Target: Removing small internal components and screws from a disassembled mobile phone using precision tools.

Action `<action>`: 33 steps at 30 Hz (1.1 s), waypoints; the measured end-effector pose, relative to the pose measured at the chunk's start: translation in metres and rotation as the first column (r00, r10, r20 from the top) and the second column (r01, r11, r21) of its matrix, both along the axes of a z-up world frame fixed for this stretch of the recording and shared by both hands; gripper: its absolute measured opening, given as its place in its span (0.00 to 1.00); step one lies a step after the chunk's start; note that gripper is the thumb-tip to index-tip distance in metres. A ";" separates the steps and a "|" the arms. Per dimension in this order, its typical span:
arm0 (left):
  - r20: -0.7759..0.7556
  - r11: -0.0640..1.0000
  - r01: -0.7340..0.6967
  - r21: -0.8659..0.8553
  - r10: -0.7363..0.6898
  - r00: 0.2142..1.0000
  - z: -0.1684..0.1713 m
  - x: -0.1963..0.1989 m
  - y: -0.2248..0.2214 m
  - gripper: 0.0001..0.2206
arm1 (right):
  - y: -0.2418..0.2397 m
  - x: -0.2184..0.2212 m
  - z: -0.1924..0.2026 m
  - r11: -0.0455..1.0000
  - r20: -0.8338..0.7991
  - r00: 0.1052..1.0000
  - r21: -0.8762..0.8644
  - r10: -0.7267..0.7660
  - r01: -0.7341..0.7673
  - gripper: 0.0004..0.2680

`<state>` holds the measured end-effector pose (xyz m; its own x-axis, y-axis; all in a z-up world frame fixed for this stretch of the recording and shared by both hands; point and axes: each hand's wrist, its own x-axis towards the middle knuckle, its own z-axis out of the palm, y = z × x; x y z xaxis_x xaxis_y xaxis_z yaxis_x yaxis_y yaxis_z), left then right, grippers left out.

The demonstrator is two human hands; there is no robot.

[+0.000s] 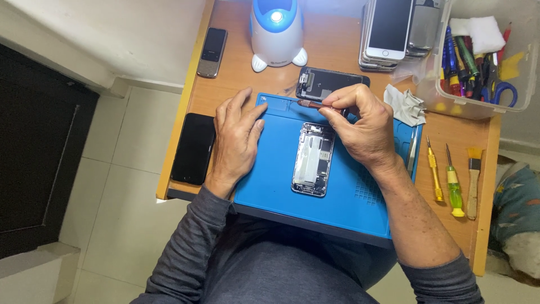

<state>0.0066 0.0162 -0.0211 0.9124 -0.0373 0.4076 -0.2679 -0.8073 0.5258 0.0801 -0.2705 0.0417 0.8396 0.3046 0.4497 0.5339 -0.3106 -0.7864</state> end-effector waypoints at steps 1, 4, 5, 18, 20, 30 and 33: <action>-0.008 1.000 0.003 -0.028 -0.004 1.000 0.000 0.000 0.001 0.16 | 0.000 0.000 0.000 1.000 -0.009 1.000 0.005 0.002 -0.002 0.07; -0.020 0.998 0.006 -0.068 -0.008 1.000 0.002 0.000 0.001 0.16 | -0.001 0.000 0.000 1.000 -0.012 1.000 0.015 0.005 -0.005 0.07; -0.023 0.997 0.007 -0.081 -0.009 1.000 0.004 0.001 0.000 0.16 | -0.001 0.001 0.000 1.000 -0.004 1.000 0.017 0.005 -0.004 0.07; -0.044 0.999 -0.009 -0.042 0.007 0.999 0.006 0.000 -0.003 0.16 | -0.011 0.001 -0.003 1.000 0.009 1.000 0.001 -0.016 0.016 0.07; -0.039 1.000 -0.017 0.025 0.018 0.999 0.008 -0.001 -0.005 0.16 | -0.012 0.000 -0.002 1.000 0.005 1.000 0.004 -0.013 0.013 0.07; -0.066 0.999 0.012 0.035 -0.010 0.998 0.010 0.000 -0.003 0.17 | -0.012 -0.001 -0.001 1.000 0.014 1.000 -0.017 -0.009 0.010 0.07; -0.066 1.000 -0.004 -0.029 0.002 0.998 0.006 0.000 0.000 0.16 | -0.011 -0.002 0.001 0.999 0.015 1.000 -0.027 -0.020 0.020 0.07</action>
<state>0.0064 0.0157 -0.0148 0.9374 -0.0237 0.3475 -0.2295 -0.7925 0.5651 0.0776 -0.2819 0.0424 0.8391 0.3004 0.4536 0.5387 -0.3428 -0.7696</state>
